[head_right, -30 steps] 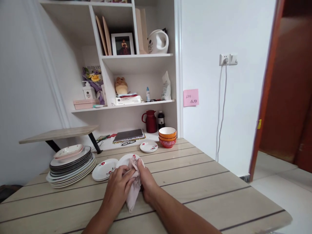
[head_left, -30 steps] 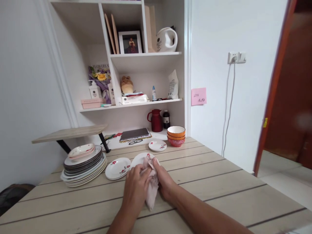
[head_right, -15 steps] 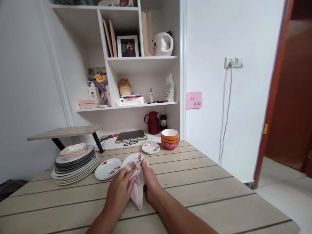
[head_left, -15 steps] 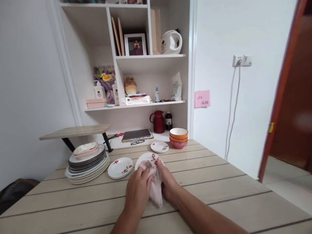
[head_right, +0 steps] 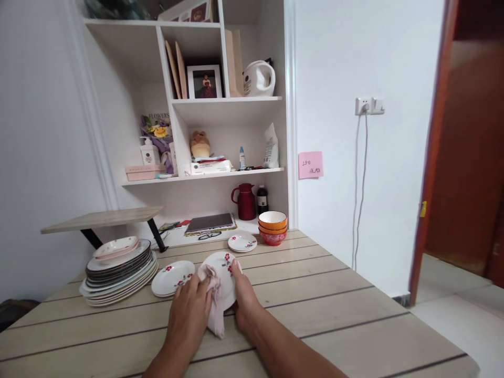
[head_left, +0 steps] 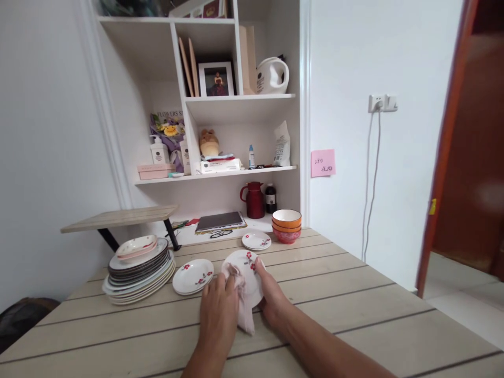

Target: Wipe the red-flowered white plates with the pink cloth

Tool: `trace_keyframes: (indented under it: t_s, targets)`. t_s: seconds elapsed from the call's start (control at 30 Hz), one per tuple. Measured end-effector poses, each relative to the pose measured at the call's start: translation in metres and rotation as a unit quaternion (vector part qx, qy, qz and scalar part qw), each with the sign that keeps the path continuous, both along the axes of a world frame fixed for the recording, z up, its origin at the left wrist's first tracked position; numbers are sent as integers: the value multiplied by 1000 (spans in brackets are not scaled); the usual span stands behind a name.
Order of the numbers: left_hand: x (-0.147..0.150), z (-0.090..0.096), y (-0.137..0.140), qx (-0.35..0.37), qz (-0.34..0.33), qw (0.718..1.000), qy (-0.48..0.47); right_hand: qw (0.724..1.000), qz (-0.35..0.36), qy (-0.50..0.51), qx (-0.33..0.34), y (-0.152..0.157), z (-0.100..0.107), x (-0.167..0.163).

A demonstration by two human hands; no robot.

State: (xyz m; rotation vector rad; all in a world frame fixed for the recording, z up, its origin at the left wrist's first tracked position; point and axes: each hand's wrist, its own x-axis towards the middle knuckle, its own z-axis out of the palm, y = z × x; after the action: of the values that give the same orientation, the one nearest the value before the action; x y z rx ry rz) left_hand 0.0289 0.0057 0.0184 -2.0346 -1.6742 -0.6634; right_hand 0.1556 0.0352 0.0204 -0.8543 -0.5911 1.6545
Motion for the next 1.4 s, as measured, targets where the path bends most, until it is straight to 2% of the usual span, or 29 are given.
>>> trace_keyframes:
  t_s: [0.2, 0.37, 0.47, 0.53, 0.67, 0.73, 0.83, 0.9, 1.03, 1.2, 1.3, 1.4]
  targets:
    - [-7, -8, 11, 2, -83, 995, -48, 998, 49, 3, 48, 2, -6, -2]
    - [-9, -11, 15, 23, -39, 997, -67, 1000, 25, 0, 9, 3, -4, -2]
    - [-10, -10, 14, 61, 0, 995, -79, 1000, 4, 17, -13, 4, -1, 0]
    - [-11, -9, 12, 91, -1, 993, -69, 1000, -1, 21, -21, 4, 0, 1]
    - [-9, -6, 7, 170, -50, 983, -50, 999, 7, 33, -18, 3, 2, 1]
    - [-6, -5, 5, 195, -97, 975, -37, 999, 8, 39, -18, 1, 4, 1]
    - [-4, -6, 7, 160, -200, 967, -2, 999, 27, 44, 3, -3, 7, 1]
    - [-6, -8, 9, 111, -232, 966, -15, 998, 43, 43, 21, -5, 7, 0]
    - [-15, -8, 12, 65, -201, 968, -137, 998, 33, 47, -7, -4, 4, -3]
    - [-26, 1, 11, 110, -176, 948, -242, 994, 8, 106, -19, 4, 5, 3]
    - [-29, 3, 11, 131, -157, 946, -251, 991, -29, 133, -14, 10, 6, 9]
    - [-30, 3, 11, 151, -149, 955, -205, 990, -54, 126, -13, 12, 5, 10]
